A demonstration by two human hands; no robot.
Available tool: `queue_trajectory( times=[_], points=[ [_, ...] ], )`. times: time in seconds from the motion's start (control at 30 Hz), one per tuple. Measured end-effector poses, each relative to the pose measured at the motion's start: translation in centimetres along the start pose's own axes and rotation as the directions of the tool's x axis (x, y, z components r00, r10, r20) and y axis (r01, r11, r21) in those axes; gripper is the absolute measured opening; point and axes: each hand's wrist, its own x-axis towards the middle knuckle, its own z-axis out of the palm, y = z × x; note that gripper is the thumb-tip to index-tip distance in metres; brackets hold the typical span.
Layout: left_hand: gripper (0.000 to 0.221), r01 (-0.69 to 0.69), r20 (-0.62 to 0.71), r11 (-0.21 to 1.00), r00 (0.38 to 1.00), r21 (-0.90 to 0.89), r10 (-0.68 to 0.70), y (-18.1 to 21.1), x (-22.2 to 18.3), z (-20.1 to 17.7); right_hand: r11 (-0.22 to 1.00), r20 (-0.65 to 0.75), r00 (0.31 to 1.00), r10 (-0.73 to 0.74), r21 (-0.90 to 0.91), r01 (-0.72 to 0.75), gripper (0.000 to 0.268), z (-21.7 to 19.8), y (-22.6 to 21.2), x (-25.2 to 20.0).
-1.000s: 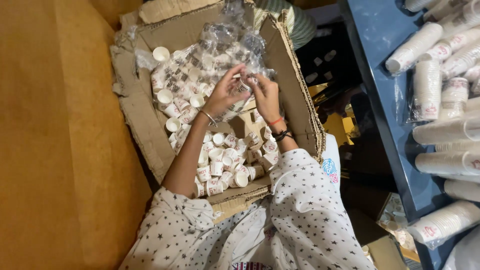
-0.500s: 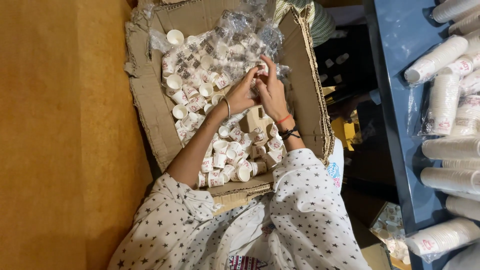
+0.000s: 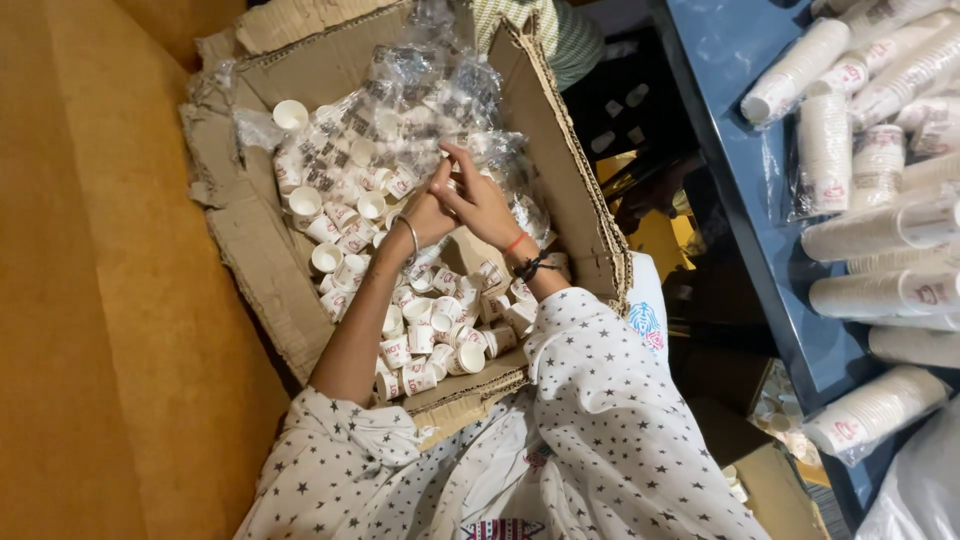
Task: Packing and stacking small paper cups into a cardboard box.
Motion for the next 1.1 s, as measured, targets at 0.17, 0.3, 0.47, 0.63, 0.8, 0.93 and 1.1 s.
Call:
queue_trajectory(
  times=[0.17, 0.3, 0.47, 0.63, 0.8, 0.93, 1.1],
  points=[
    [0.048, 0.015, -0.131, 0.946, 0.99, -0.325, -0.061, -0.5, 0.8, -2.0, 0.983, -0.226, 0.967, -0.12, 0.111, 0.148, 0.067, 0.0, 2.2, 0.9],
    [0.021, 0.081, -0.447, 0.875, 0.835, -0.477, -0.321, -1.2, 0.8, -4.2, 0.964, 0.193, 0.98, 0.04, 0.251, -0.089, 0.068, 1.4, 5.1, 1.5],
    [0.018, -0.021, -0.564, 0.961, 0.813, -0.278, -0.146, -6.1, 0.6, -4.3, 0.898, 0.51, 0.848, 0.145, 0.291, -0.329, 0.08, 2.9, 3.0, 0.0],
    [0.032, 0.312, -0.417, 0.948, 0.854, -0.07, -0.312, -7.4, 0.4, -4.4, 0.885, 0.656, 0.736, 0.17, 0.226, -0.406, 0.084, 0.9, 5.1, 0.5],
    [0.023, 0.127, -0.532, 0.95, 0.804, -0.284, -0.267, -5.5, 0.8, -4.7, 0.742, 0.382, 0.756, 0.531, -0.641, -0.197, 0.044, -6.7, 3.9, -0.1],
    [0.021, 0.1, -0.491, 0.945, 0.835, -0.312, -0.25, -4.5, 0.9, -4.3, 0.935, 0.376, 0.859, 0.346, -0.064, -0.348, 0.043, -10.5, 10.0, -0.6],
    [0.022, 0.128, -0.444, 0.948, 0.859, -0.293, -0.253, -3.7, 0.5, -4.3, 0.192, -0.15, 0.954, -0.258, 0.96, 0.203, 0.08, -13.5, 6.4, -2.2]
  ],
)
